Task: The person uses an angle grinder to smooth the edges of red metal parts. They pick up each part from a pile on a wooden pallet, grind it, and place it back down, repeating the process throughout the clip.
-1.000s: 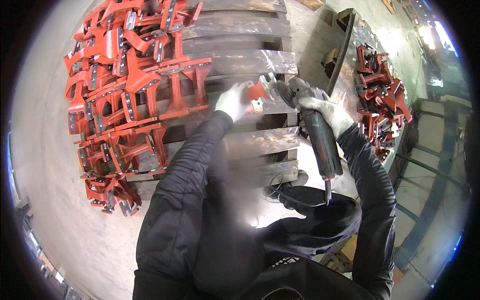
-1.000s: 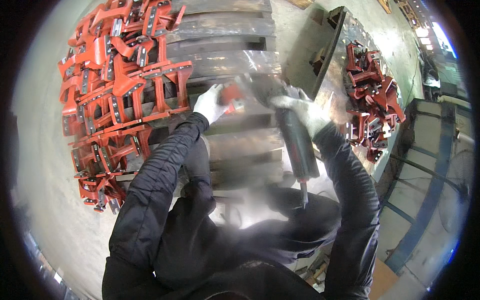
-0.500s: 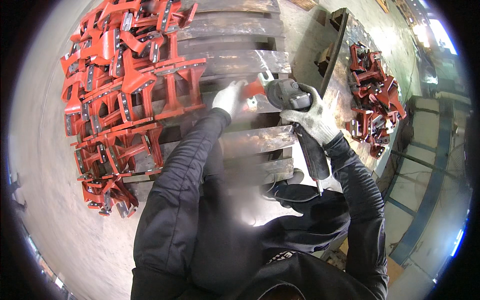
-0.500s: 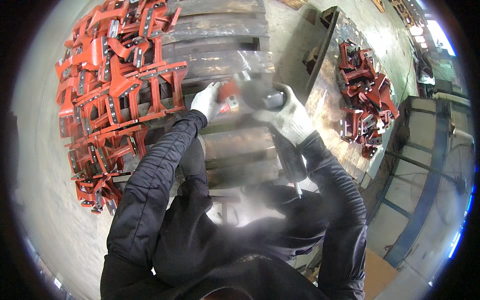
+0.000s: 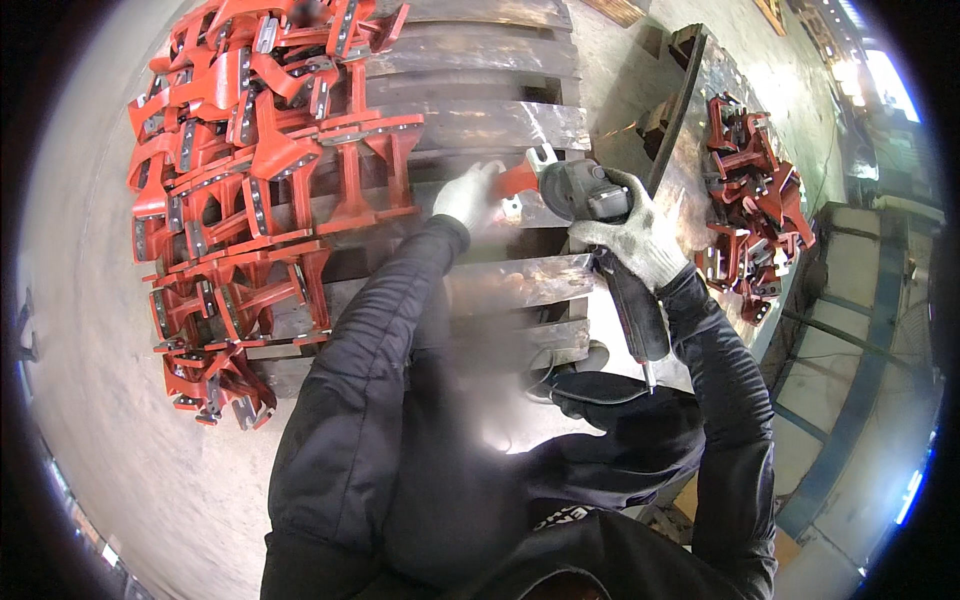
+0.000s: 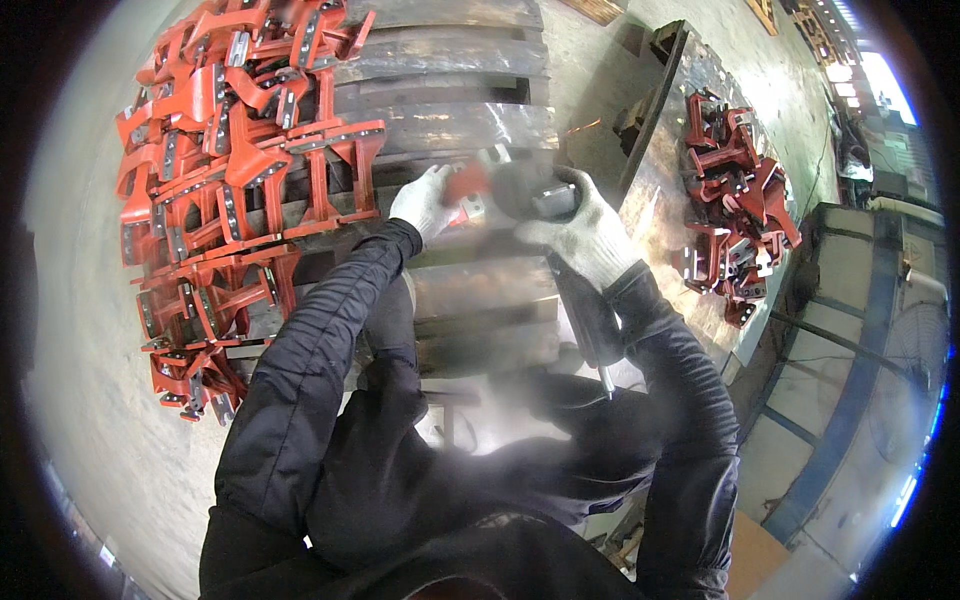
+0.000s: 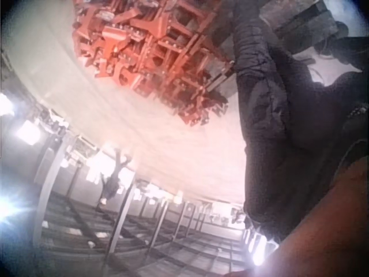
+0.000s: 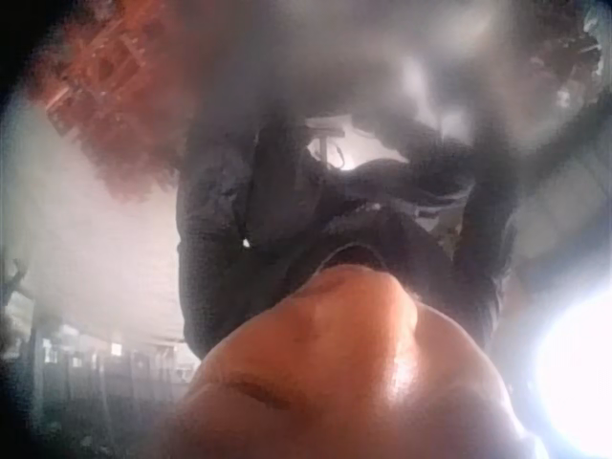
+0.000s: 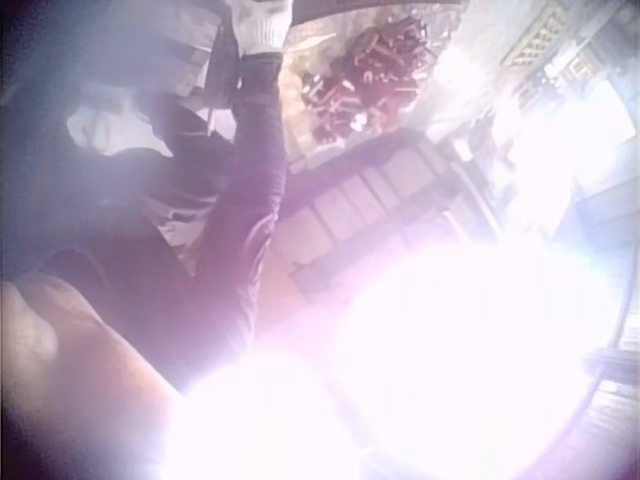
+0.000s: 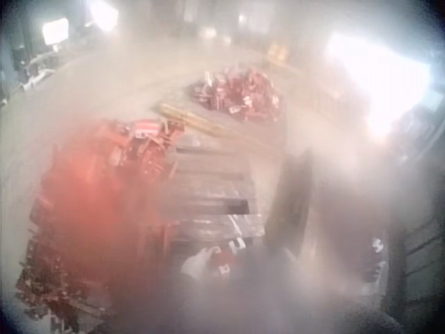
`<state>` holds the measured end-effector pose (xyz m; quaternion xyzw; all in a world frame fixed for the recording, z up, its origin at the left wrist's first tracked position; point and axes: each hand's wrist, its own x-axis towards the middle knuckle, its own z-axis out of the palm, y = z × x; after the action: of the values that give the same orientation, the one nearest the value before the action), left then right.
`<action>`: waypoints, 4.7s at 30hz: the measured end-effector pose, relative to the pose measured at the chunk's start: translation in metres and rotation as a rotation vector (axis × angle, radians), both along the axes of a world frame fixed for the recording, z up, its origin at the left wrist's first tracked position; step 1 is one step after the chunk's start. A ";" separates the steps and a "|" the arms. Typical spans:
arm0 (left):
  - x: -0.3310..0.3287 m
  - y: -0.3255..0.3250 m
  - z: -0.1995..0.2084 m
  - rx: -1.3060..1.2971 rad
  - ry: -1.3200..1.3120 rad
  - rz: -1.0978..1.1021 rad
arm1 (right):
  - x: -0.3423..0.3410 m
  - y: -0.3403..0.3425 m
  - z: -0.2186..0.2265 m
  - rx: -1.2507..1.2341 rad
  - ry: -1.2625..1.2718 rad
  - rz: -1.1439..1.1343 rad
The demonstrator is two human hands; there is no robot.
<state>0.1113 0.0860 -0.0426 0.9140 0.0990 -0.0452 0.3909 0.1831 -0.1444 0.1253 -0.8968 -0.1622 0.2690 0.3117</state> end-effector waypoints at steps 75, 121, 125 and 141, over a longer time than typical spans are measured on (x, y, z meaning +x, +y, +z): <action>0.068 -0.049 0.067 0.682 0.009 -0.126 | -0.016 -0.172 0.011 1.067 0.255 -0.985; -0.161 0.119 0.250 0.630 0.067 0.341 | -0.038 -0.222 -0.023 1.401 0.208 -0.929; -0.160 0.117 0.251 0.635 0.039 0.327 | -0.050 -0.208 -0.008 1.368 0.154 -0.935; -0.171 0.117 0.253 0.647 0.013 0.338 | -0.025 -0.230 -0.051 1.223 0.106 -0.820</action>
<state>-0.0598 0.2035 0.2100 0.9608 0.2603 0.0477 0.0829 0.1582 -0.3744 0.0747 -0.5374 0.0802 0.0354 0.8387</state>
